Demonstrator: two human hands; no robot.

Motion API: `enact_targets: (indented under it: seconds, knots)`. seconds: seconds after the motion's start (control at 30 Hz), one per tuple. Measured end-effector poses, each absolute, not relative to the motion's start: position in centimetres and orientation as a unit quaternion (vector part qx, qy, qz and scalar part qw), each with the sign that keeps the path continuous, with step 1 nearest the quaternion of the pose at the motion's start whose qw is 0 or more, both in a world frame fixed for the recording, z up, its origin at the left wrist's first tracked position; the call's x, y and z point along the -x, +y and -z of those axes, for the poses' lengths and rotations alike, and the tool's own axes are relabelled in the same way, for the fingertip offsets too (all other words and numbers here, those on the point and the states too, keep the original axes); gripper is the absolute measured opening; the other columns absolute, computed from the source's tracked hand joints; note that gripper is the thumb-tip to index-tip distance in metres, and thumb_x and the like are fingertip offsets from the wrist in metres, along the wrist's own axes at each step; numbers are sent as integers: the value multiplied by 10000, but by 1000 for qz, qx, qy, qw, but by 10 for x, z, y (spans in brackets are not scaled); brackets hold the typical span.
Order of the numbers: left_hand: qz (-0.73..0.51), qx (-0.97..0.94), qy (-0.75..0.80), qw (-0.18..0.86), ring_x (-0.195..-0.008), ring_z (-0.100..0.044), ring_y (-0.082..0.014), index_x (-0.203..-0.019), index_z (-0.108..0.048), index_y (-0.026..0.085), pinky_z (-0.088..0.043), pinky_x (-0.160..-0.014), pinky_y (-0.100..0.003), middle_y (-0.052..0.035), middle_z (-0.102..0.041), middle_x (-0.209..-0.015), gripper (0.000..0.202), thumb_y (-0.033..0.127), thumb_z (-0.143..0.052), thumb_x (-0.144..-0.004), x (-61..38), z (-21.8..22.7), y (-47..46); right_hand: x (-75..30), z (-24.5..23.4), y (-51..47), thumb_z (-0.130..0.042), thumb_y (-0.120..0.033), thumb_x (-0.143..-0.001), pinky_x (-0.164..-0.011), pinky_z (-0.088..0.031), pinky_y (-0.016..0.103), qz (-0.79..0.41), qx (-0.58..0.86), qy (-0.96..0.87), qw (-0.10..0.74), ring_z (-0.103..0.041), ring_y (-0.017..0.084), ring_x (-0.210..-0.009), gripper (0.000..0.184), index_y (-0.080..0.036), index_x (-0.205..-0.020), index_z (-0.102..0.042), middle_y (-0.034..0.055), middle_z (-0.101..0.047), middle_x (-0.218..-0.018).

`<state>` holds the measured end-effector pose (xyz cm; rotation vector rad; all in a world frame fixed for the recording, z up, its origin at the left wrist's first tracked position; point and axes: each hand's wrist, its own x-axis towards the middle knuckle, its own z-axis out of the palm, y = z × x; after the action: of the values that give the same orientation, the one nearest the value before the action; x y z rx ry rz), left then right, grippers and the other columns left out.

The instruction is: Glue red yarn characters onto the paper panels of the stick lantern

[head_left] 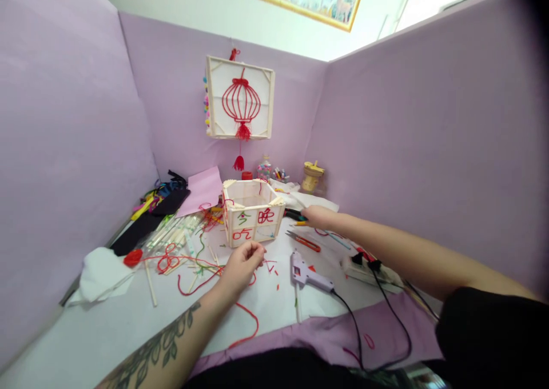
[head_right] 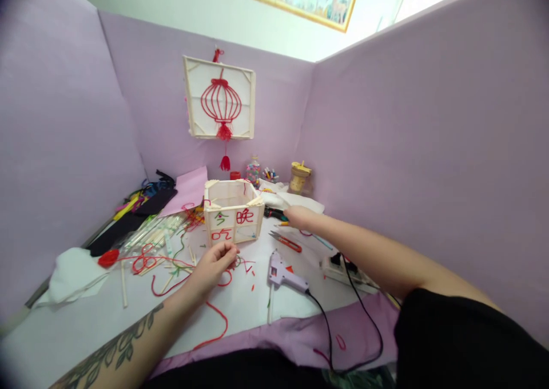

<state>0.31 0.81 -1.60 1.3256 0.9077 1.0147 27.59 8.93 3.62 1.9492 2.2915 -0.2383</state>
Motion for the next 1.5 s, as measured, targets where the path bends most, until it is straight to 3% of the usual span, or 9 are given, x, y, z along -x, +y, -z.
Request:
enact_targets:
  seconds: [0.1,0.17,0.23,0.3,0.5,0.7,0.93,1.2,1.5]
  knots:
    - [-411,-588,356,599,-594,-490,-107,-756,-596,160,-385,-586,-230,18,-543,-639,312,453,-697,-722,-4,8,-1,-262,-67,60,-522,-425,-864,-499,-399,230,163,-609,776,-2,-559,118,-542,247,-203,-899,-625,9,-682,-730]
    - [-372,-597,314,638,-598,-525,-112,-808,-623,155,-419,-598,-245,-2,-585,-684,318,444,-721,-718,-5,4,-8,-243,-79,33,-571,-493,-822,-416,-332,221,371,-537,743,-150,-470,90,-430,301,-200,-885,-601,-13,-645,-654]
    - [-338,-581,267,691,-624,-569,-124,-866,-643,150,-453,-606,-257,-32,-625,-754,347,450,-736,-716,-7,1,-16,-217,-80,6,-668,-476,-744,-403,-303,211,487,-474,691,-247,-437,76,-407,302,-193,-820,-595,-26,-614,-592]
    - [-325,-526,233,751,-647,-595,-125,-892,-646,150,-466,-582,-240,-50,-639,-808,361,453,-740,-720,-9,1,-21,-191,-72,-13,-713,-449,-703,-442,-351,212,538,-426,650,-325,-507,92,-466,302,-183,-786,-599,-14,-626,-600]
    - [-319,-299,241,867,-515,-524,-65,-898,-618,127,-266,-344,-113,-47,-606,-754,279,351,-688,-746,-9,2,-16,-147,-37,-21,-723,-421,-709,-407,-335,202,573,-404,580,-415,-494,85,-440,282,-184,-774,-585,-11,-654,-630]
    - [-327,-209,247,888,-478,-470,-41,-918,-584,146,-261,-342,-88,-10,-551,-705,164,170,-641,-767,-11,1,-9,-144,-21,-10,-739,-393,-697,-489,-418,218,580,-418,551,-431,-570,112,-543,259,-175,-771,-620,-6,-657,-663]
    - [-391,-214,307,841,-531,-522,-47,-950,-556,116,-402,-435,-114,-23,-549,-731,133,53,-519,-840,-8,7,-3,-165,-19,-9,-687,-447,-742,-730,-506,320,493,-414,514,-567,-630,165,-775,304,-203,-890,-581,33,-683,-875]
    - [-448,-214,343,797,-516,-528,-40,-947,-496,130,-443,-478,-122,-29,-585,-764,139,16,-445,-887,-5,8,6,-200,-10,6,-552,-394,-811,-549,-319,265,105,-675,630,-370,-505,153,-577,212,-194,-749,-586,1,-585,-616]
    - [-442,-222,347,797,-505,-529,-35,-946,-473,140,-440,-468,-116,-37,-614,-789,126,25,-441,-905,-6,8,5,-192,-14,23,-539,-354,-831,-566,-317,248,26,-687,629,-363,-571,162,-628,172,-204,-776,-604,19,-666,-701]
